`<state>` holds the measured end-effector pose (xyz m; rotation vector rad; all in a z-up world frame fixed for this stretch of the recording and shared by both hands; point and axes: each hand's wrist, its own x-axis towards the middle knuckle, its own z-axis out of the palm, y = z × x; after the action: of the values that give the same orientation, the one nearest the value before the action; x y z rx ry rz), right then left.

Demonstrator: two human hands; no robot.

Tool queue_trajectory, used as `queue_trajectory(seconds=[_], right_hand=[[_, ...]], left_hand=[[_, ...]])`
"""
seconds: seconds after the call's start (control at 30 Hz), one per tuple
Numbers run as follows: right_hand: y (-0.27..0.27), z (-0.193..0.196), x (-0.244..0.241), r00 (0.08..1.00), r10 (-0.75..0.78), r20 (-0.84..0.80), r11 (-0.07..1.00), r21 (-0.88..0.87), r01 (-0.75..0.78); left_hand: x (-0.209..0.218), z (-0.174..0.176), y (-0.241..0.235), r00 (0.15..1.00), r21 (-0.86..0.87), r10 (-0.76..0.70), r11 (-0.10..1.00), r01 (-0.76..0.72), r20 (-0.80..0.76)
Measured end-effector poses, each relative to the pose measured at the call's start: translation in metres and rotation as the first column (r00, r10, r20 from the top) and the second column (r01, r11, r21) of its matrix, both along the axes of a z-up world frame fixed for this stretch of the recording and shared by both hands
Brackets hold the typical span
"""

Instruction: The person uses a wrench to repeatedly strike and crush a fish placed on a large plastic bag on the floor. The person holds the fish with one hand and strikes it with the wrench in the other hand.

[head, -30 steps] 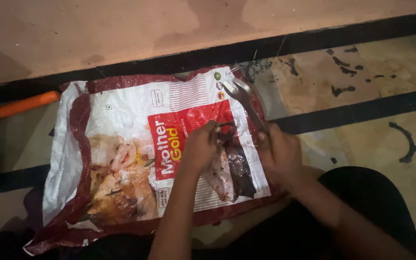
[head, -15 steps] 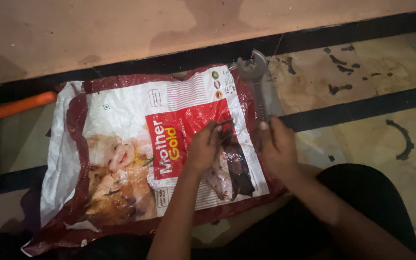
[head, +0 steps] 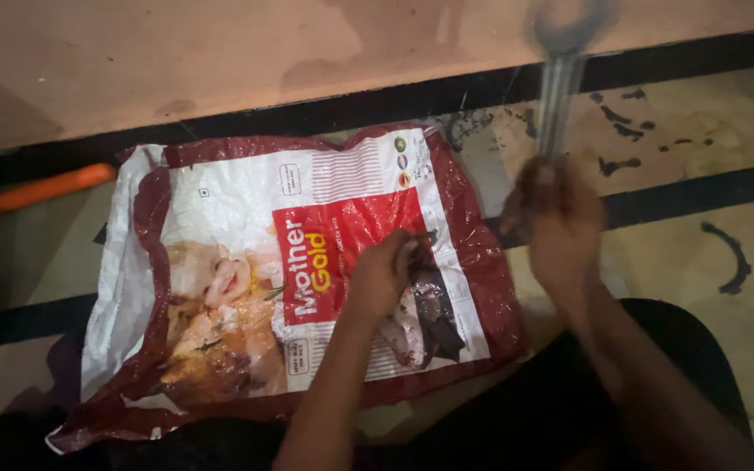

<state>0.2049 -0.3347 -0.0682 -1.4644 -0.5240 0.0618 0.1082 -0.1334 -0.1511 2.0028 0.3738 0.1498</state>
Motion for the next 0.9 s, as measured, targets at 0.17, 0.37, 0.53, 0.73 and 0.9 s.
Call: queue_trajectory(seconds=[0.17,0.37,0.53,0.73,0.9], right_hand=[[-0.014,-0.006,-0.004,0.976,-0.18,0.12,0.982,0.074,0.172],[0.019,-0.064,-0.042,0.855,-0.116,-0.506,0.884,-0.445,-0.143],[0.001,-0.057,0.007,0.993,0.014,-0.119,0.937,-0.346,-0.054],[-0.016,-0.084,0.0,0.997,0.043,-0.062,0.759,0.651,0.008],[0.002,-0.116,-0.015,0.968,0.044,-0.249,0.842,-0.512,-0.17]], left_hand=[[-0.006,0.006,-0.01,0.987,0.215,-0.033,0.977,-0.001,0.158],[-0.004,-0.005,-0.011,0.992,0.201,-0.028,0.98,0.002,0.126],[-0.005,-0.013,-0.019,0.982,0.278,-0.045,0.961,-0.008,0.186],[0.004,-0.021,-0.015,0.98,0.189,-0.028,0.982,-0.01,0.197],[-0.003,-0.019,-0.015,0.879,0.419,-0.163,0.907,-0.045,0.447]])
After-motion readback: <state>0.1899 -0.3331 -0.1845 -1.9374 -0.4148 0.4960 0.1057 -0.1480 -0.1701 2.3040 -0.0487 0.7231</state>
